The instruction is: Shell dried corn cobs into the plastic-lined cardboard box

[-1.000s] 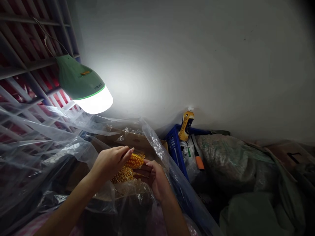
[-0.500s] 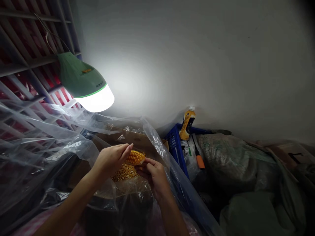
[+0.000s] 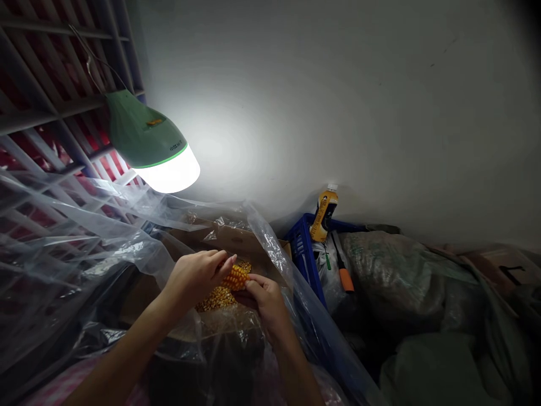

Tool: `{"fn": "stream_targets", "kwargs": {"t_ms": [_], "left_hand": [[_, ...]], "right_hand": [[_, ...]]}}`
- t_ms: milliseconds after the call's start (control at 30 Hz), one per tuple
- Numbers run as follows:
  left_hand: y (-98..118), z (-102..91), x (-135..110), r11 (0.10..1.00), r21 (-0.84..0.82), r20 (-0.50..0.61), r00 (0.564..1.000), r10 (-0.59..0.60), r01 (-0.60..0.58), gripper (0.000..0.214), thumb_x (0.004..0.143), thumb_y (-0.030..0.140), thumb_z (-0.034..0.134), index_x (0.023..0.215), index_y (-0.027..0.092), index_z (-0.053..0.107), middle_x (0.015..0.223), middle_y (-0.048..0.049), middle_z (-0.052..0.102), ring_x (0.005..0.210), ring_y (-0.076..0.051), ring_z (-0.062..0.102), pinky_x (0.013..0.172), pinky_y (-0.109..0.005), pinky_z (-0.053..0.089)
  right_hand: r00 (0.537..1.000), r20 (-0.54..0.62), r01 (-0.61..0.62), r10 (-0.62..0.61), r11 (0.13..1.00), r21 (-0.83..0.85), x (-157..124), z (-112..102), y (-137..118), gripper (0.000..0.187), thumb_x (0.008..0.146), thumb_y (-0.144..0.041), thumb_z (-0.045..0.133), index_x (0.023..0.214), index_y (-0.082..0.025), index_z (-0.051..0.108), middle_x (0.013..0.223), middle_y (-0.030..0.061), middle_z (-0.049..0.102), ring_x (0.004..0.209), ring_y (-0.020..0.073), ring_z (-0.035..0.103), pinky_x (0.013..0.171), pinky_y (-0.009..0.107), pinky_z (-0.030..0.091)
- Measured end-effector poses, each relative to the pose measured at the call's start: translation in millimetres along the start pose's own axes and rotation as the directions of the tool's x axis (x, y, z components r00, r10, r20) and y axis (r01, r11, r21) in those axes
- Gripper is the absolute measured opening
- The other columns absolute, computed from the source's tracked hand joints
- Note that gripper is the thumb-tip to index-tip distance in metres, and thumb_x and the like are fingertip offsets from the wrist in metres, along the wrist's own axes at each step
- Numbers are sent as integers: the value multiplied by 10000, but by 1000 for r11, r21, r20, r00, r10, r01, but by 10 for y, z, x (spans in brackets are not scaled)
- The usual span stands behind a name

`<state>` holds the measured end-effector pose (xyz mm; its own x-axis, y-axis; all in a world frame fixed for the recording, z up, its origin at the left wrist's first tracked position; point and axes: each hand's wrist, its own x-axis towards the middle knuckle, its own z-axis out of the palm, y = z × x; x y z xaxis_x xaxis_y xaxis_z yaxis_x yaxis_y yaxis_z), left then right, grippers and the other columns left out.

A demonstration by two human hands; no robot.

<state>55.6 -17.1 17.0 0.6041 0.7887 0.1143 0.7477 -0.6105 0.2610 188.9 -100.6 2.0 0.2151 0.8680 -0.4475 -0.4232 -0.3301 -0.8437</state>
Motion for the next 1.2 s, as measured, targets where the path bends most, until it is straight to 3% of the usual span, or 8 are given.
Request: {"fn": "stream_targets", "kwargs": {"t_ms": [233,433,567,667,933,1200], "left_hand": [[0,-19,11,1000,14,-3,1000,-16,16,425,882,440,247,682,202,536,665,-10,634,630,-148,588,492,-248,235],[-69,-120,15,988,-110,93,991,-98,108,417,866,438,263,746,232,606,718,-26,668,673,-176,614,505,-236,285],[-85,-143,6,985,-95,115,985,-131,142,450,870,457,230,780,236,611,760,-28,675,730,-189,629,521,-236,305],[-64,-111,5,990,-45,108,986,-126,132,454,876,468,217,767,232,589,762,-14,671,714,-184,633,508,-236,286],[-5,-58,13,998,28,134,989,-67,64,490,879,462,204,688,211,580,697,-26,671,650,-176,627,482,-242,254],[-21,12,-7,999,22,153,987,-39,36,496,866,446,238,652,213,621,663,-55,676,617,-195,634,476,-251,278]], "right_hand": [[999,28,22,-22,1000,-3,28,14,29,246,601,-307,650,753,-115,667,689,48,659,623,171,630,680,324,494],[1000,-5,-19,20,998,64,9,50,54,184,628,-264,612,741,-125,652,642,47,659,634,173,637,664,304,492],[994,110,-36,27,996,85,-30,75,20,253,695,-279,572,877,-116,638,740,75,673,716,184,642,684,299,487],[996,86,0,-3,1000,31,-20,71,4,323,705,-335,589,944,-119,616,783,73,669,714,187,640,673,307,490],[1000,1,-2,2,987,-162,49,92,35,214,556,-272,643,693,-110,619,631,16,609,593,156,602,645,312,498],[996,21,-77,81,985,-155,39,111,107,114,566,-236,596,607,-130,600,584,-5,578,543,133,579,641,307,488]]}}
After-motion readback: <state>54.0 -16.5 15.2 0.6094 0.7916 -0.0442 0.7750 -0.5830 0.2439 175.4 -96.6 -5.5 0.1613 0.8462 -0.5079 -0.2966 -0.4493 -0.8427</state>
